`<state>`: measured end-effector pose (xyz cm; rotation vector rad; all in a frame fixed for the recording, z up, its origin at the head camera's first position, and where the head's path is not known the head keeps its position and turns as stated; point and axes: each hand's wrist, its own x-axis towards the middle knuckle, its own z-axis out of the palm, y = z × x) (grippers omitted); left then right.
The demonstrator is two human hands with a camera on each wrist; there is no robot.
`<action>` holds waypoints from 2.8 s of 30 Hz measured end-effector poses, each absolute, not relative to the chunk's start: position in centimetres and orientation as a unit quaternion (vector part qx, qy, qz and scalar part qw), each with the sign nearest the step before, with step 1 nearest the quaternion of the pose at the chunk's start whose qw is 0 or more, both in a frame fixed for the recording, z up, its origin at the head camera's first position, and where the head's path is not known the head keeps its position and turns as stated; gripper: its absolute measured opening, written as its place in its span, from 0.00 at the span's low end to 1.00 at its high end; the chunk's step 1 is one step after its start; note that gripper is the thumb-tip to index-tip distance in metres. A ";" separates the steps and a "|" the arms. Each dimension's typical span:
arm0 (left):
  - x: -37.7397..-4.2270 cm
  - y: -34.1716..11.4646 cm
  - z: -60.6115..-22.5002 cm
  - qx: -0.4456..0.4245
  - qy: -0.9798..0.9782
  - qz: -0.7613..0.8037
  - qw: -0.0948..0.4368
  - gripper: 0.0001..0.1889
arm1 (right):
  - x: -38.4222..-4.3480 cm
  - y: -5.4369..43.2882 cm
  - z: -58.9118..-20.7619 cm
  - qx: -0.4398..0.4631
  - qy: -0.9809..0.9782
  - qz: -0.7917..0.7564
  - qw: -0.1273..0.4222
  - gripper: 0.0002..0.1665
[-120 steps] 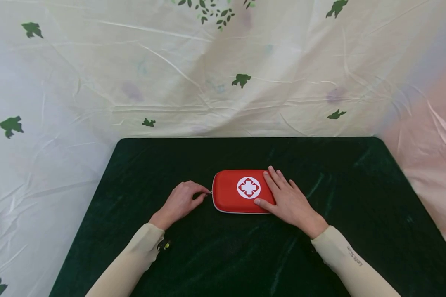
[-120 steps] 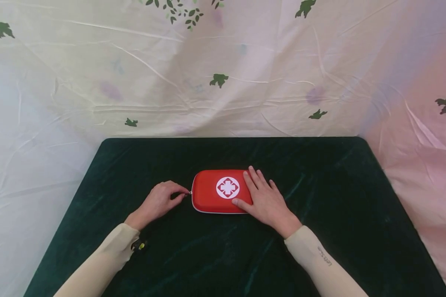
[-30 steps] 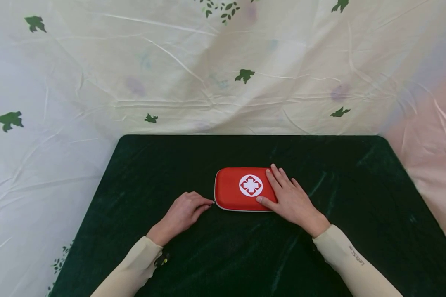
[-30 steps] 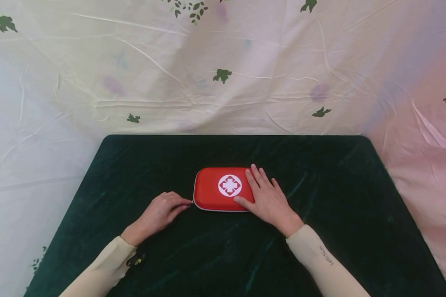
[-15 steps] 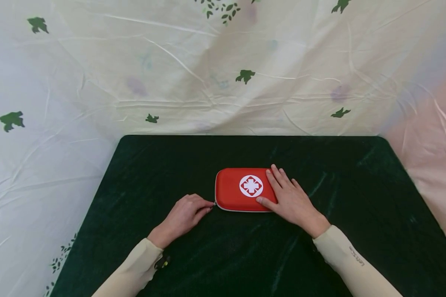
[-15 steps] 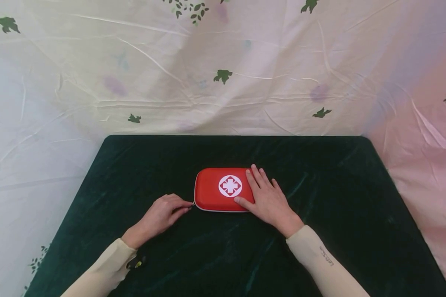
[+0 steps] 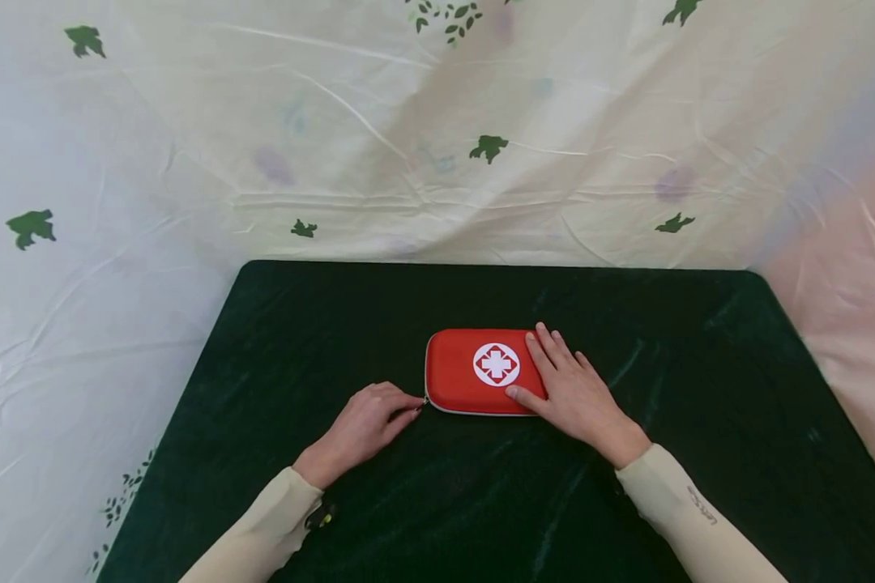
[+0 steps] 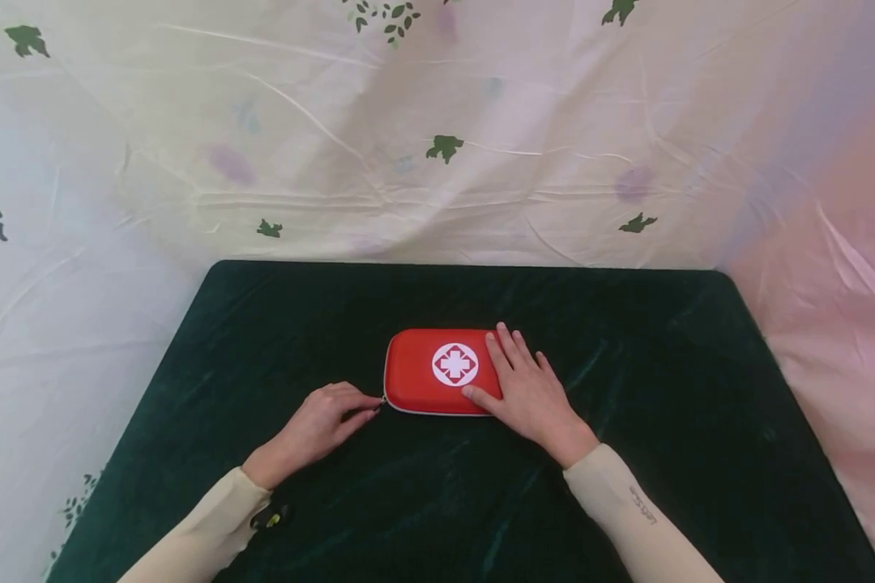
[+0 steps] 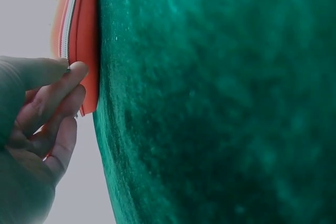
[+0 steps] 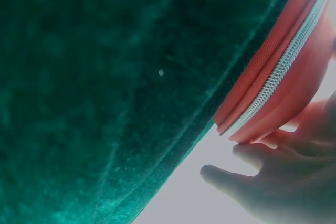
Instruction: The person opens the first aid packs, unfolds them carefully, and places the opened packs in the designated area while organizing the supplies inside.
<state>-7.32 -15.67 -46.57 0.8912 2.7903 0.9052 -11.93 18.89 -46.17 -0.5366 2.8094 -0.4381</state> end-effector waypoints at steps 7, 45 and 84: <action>-7.1 -15.2 -46.5 0.281 0.910 0.301 0.037 0.12 | -12.0 18.9 -46.1 -0.182 0.963 -0.154 0.128 0.62; -7.4 -13.9 -47.2 0.300 0.896 0.327 -0.023 0.10 | -11.8 19.0 -45.3 -0.196 0.962 -0.160 0.107 0.60; -14.1 -12.0 -46.8 0.130 0.938 0.318 -0.052 0.08 | -8.1 23.5 -44.7 -0.249 0.925 -0.252 0.141 0.55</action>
